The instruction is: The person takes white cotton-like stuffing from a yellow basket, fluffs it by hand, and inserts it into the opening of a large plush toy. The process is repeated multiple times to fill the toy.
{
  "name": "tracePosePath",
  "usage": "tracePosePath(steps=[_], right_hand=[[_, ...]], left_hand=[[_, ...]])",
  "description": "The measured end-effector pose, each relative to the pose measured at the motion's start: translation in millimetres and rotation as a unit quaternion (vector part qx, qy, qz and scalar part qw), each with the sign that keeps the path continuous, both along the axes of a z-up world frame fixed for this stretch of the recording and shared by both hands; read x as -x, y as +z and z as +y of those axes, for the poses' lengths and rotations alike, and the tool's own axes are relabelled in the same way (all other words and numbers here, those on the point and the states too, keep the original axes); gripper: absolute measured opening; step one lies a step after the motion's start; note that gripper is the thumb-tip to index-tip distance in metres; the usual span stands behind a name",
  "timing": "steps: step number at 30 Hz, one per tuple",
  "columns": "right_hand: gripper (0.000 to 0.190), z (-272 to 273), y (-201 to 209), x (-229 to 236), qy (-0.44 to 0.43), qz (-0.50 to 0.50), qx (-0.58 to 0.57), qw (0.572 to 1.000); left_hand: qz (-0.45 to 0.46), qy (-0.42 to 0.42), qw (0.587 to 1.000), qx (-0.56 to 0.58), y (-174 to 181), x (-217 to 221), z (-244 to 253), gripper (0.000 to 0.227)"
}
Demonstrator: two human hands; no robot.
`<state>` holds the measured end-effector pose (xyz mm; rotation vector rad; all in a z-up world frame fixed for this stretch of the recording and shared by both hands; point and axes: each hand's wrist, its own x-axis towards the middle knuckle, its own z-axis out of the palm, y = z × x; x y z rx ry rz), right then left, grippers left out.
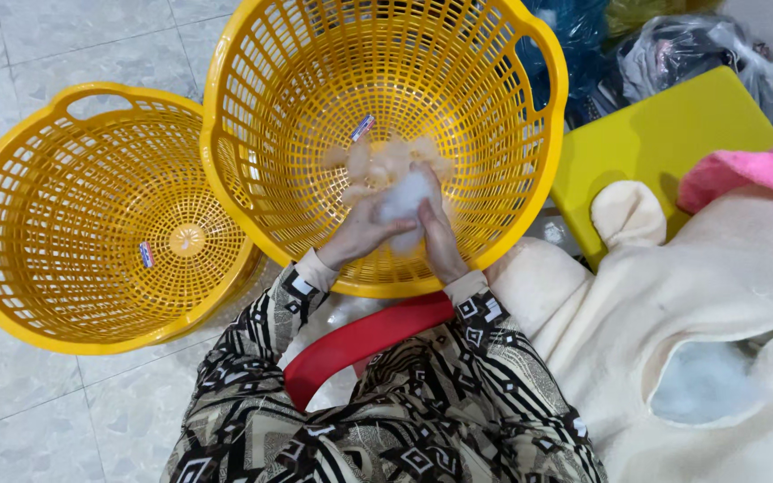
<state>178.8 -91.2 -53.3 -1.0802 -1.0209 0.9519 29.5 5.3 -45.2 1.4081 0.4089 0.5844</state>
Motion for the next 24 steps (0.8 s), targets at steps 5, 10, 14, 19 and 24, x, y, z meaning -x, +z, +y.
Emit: tracePosePath(steps=[5,10,14,19,24], right_hand=[[0.043,-2.7,19.3,-7.5,-0.064,0.13,0.0,0.989],[0.015,-22.0,123.1,-6.4,-0.245,-0.12,-0.206,0.94],[0.016,-23.4,203.5,-17.2,-0.41,-0.234,-0.481,0.739],[0.066,13.6,181.4,-31.9,-0.226,-0.643,-0.064,0.729],[0.082,30.3,86.6,-21.4,-0.008,-0.214,0.033,0.976]], left_hand=[[0.139,0.027,0.977,-0.16,23.1,6.4,-3.8,0.031],[0.086,0.035,0.965,-0.246,44.1,9.1,-4.6,0.026],[0.188,0.059,0.943,-0.269,34.4,4.2,-13.9,0.027],[0.138,0.137,0.962,-0.192,8.8,4.6,-17.1,0.036],[-0.087,0.155,0.984,0.0,-11.3,-13.9,12.5,0.061]])
